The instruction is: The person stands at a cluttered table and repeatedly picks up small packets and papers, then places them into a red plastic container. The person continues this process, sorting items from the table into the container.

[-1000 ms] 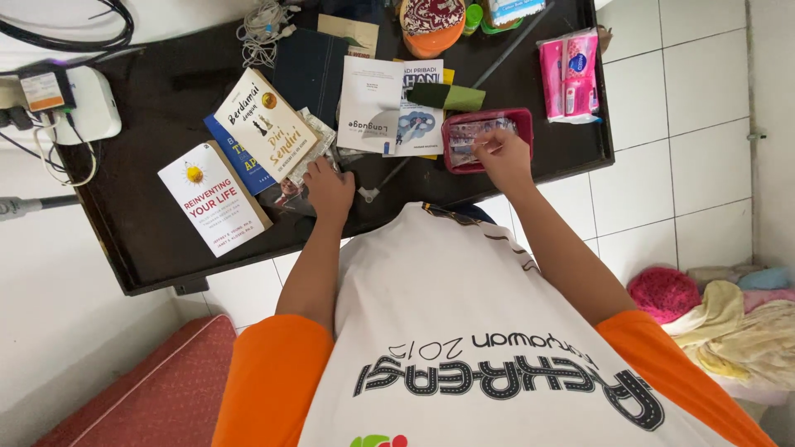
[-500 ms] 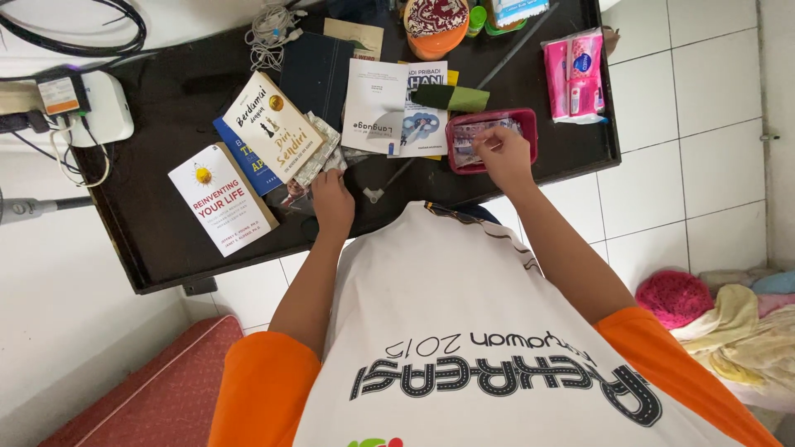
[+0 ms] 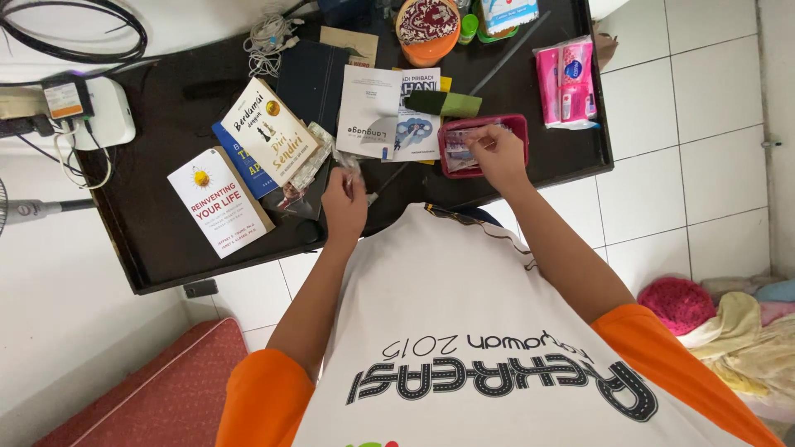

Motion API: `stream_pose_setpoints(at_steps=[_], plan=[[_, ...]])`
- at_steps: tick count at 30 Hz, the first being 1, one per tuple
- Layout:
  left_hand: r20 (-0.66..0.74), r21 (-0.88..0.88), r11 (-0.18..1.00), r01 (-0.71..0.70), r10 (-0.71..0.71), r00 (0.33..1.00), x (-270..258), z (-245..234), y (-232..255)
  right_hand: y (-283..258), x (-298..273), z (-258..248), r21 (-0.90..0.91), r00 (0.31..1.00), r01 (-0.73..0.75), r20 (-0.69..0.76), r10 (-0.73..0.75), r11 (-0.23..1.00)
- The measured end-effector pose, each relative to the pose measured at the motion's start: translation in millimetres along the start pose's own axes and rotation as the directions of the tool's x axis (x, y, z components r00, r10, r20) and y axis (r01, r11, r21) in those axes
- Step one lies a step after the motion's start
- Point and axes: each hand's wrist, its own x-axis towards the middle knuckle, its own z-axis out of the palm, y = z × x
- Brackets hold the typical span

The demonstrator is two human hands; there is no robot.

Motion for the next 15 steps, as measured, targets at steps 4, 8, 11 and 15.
stream_pose_setpoints(at_steps=[4, 8, 11, 15], plan=[[0.034, -0.103, 0.993, 0.058, -0.055, 0.998, 0, 4, 46, 4, 3, -3, 0.024, 1.000, 0.017, -0.008, -0.017, 1.000], [0.087, -0.196, 0.980, 0.028, -0.011, 0.996, 0, 21, 62, 0, 0, -8, 0.131, 0.998, 0.025, 0.053, -0.032, 0.991], [0.151, -0.285, 0.958, 0.035, 0.008, 0.988, 4, 39, 79, -6, 0, -15, 0.275, 0.990, 0.014, 0.130, -0.052, 0.961], [0.200, -0.416, 0.908, 0.056, 0.031, 0.979, 8, 65, 104, -32, -13, -33, 0.465, 0.965, -0.176, 0.256, 0.058, 0.868]])
